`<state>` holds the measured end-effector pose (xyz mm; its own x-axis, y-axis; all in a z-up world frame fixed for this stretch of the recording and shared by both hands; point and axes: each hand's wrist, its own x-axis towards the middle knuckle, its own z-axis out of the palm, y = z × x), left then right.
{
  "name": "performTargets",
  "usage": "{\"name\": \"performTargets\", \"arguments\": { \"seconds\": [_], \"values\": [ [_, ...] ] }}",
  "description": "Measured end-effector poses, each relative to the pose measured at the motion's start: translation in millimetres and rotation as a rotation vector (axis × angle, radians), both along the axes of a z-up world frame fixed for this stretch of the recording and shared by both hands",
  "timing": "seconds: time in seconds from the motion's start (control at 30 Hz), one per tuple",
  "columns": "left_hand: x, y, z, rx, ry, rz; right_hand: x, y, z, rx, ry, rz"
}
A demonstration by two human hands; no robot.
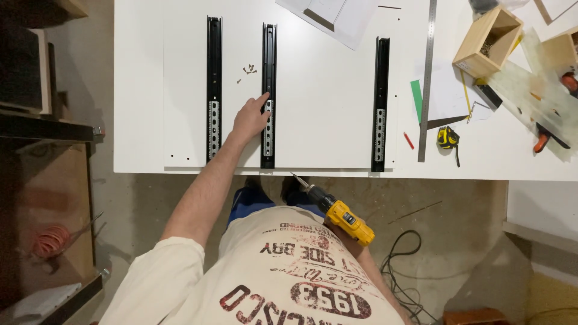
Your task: Attach drawer slides to a wooden panel using a power drill and screws.
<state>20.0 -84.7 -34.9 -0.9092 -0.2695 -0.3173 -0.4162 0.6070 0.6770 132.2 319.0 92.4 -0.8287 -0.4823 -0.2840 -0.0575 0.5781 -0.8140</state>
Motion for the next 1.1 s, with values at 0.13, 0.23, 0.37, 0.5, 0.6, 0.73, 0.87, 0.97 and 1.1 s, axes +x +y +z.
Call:
{"name": "performTargets", "arguments": {
  "seconds": [0.13, 0.23, 0.37, 0.5, 0.6, 0.73, 0.87, 0.97, 1.1],
  "values": [
    [-1, -1, 7, 0.040, -0.021, 0.012, 1, 0, 0, -0.001, 0.003, 0.002],
    [-6, -6, -10, 0.033, 0.005, 0.016, -1, -2, -1, -0.005, 0.011, 0.012],
    [-7, -3, -17, 0.010, 0.008, 0.017, -2, -5, -1, -0.003, 0.022, 0.017],
    [-3, -2, -3, 0.034, 0.023, 0.025, -2, -5, 0, -0.001, 0.029, 0.031],
    [-3, 0, 4, 0.027, 0.027, 0.035, -2, -6, 0, 0.000, 0.035, 0.040],
    [-2, -1, 8, 0.036, 0.018, 0.032, 0, -8, -1, 0.003, 0.034, 0.044],
    [9, 8, 45, 0.050, 0.056, 0.049, 2, -6, -4, 0.013, 0.026, 0.048],
    [2, 9, 34, 0.001, 0.017, 0.058, 8, 1, -4, 0.029, 0.010, 0.048],
    [-16, 9, 23, -0.098, -0.029, 0.058, 7, -6, -8, 0.041, 0.002, 0.065]
  ]
}}
